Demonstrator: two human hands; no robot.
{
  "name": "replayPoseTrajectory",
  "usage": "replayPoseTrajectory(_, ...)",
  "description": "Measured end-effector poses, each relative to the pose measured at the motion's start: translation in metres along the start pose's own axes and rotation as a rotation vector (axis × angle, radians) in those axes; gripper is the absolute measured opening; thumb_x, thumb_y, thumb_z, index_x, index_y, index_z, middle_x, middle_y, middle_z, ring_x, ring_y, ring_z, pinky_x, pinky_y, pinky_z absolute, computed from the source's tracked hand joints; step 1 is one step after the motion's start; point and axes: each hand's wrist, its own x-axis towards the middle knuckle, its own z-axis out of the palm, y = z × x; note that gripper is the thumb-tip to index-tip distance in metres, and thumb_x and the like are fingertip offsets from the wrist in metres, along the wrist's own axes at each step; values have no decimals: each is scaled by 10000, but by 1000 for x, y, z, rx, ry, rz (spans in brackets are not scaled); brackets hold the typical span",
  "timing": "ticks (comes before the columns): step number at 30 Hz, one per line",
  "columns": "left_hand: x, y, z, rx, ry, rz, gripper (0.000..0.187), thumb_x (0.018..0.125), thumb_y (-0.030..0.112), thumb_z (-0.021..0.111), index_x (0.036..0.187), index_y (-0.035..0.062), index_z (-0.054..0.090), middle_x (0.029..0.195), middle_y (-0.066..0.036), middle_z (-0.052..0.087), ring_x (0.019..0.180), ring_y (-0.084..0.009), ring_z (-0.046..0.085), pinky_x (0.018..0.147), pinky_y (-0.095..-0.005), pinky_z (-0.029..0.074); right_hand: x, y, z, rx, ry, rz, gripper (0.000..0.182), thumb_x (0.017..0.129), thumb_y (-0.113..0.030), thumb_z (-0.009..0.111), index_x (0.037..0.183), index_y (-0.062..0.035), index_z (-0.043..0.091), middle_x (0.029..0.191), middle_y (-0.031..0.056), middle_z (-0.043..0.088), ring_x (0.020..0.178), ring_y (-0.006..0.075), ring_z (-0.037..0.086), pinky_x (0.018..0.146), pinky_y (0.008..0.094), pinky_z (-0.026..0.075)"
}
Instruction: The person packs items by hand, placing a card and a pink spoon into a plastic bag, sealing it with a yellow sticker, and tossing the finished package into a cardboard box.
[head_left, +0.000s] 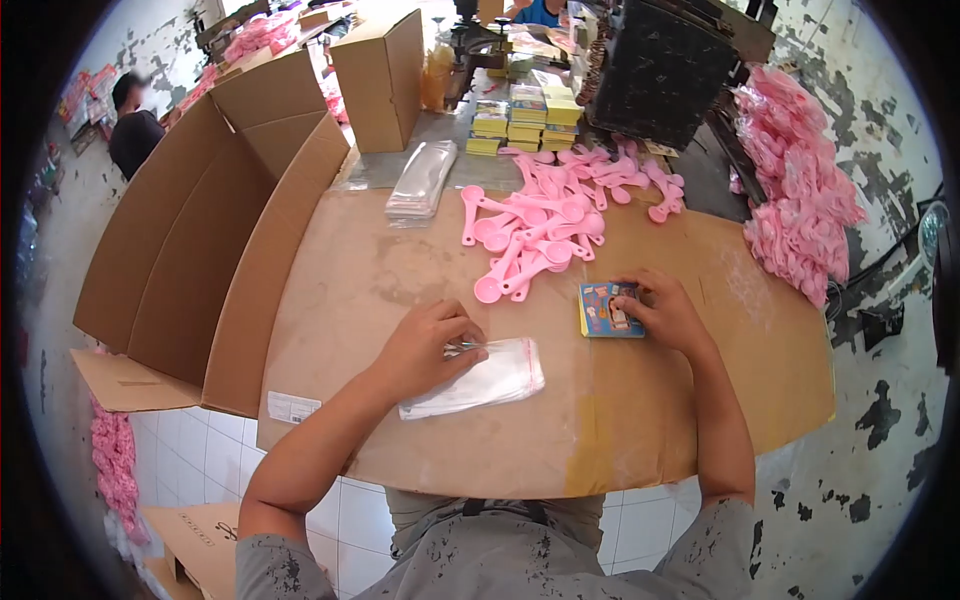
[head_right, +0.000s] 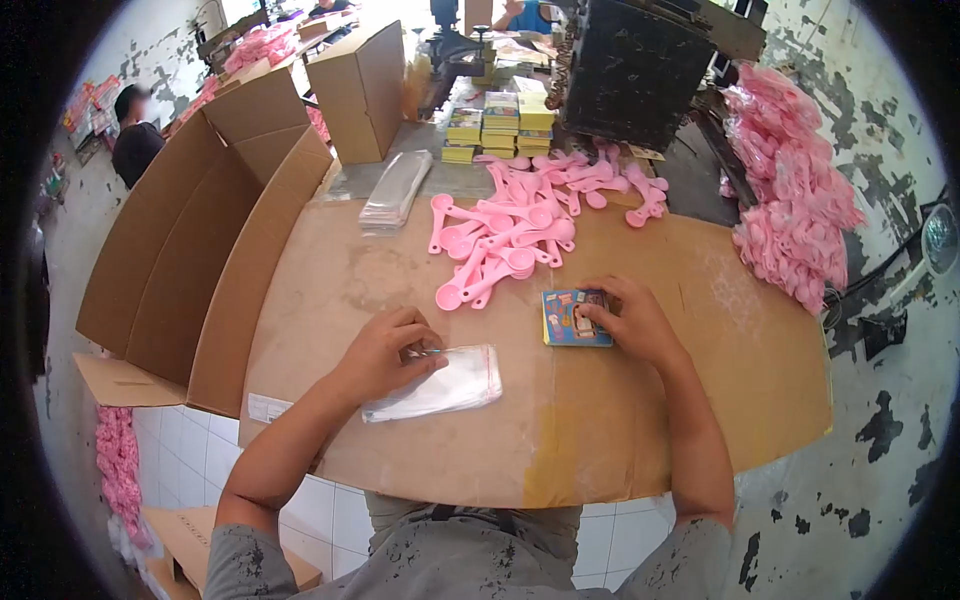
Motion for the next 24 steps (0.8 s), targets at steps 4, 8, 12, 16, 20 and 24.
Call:
replayPoseTrajectory(4, 2, -4, 4, -16, 2, 28, 148, 851, 136, 824, 928, 66, 720, 873, -70, 648, 839, -259, 636, 768, -379, 513, -9, 9, 18, -11, 284, -226, 254, 912, -78, 767, 1158, -31, 726, 1049, 77, 695, 1020, 198, 653, 897, 334, 509)
replayPoseTrajectory(8, -2, 9, 0, -146, 54, -65, 119, 884, 65, 766, 971, 58, 686, 898, -62, 692, 841, -234, 667, 796, -379, 525, -18, 3, 13, 220, 316, -135, 183, 924, -57, 751, 1102, -26, 720, 1026, 61, 693, 982, 168, 657, 880, 330, 516)
replayPoseTrajectory(12, -4, 7, 3, -552, 81, -233, 221, 944, 9, 705, 1160, 10, 663, 965, -74, 738, 877, -150, 700, 790, -302, 557, -29, -40, 31, 434, 252, -22, 144, 940, -52, 729, 1080, -23, 714, 1039, 58, 696, 946, 145, 656, 832, 311, 522)
replayPoseTrajectory(16, 5, 13, 0, -858, 20, -435, 255, 990, 16, 637, 1240, -35, 642, 963, -75, 736, 879, -132, 709, 801, -276, 563, -22, -62, 29, -83, -51, -255, 172, 945, -32, 709, 1116, -41, 723, 1058, 54, 696, 921, 105, 642, 780, 287, 518)
replayPoseTrajectory(20, 16, 14, 3, -951, -78, -483, 229, 1031, 119, 655, 1199, -35, 672, 927, -57, 735, 814, -96, 684, 748, -254, 558, -14, -74, 36, 146, -46, -200, 208, 944, -22, 701, 1149, -52, 724, 1093, 55, 697, 956, 95, 639, 797, 286, 520)
replayPoseTrajectory(24, 24, 18, 5, -881, -170, -543, 273, 1039, 224, 690, 1127, -34, 713, 874, -38, 739, 770, -70, 671, 715, -236, 545, -7, -59, 61, 596, 14, -151, 307, 970, -6, 679, 1275, -25, 658, 1188, 70, 691, 1051, 126, 660, 888, 299, 543)
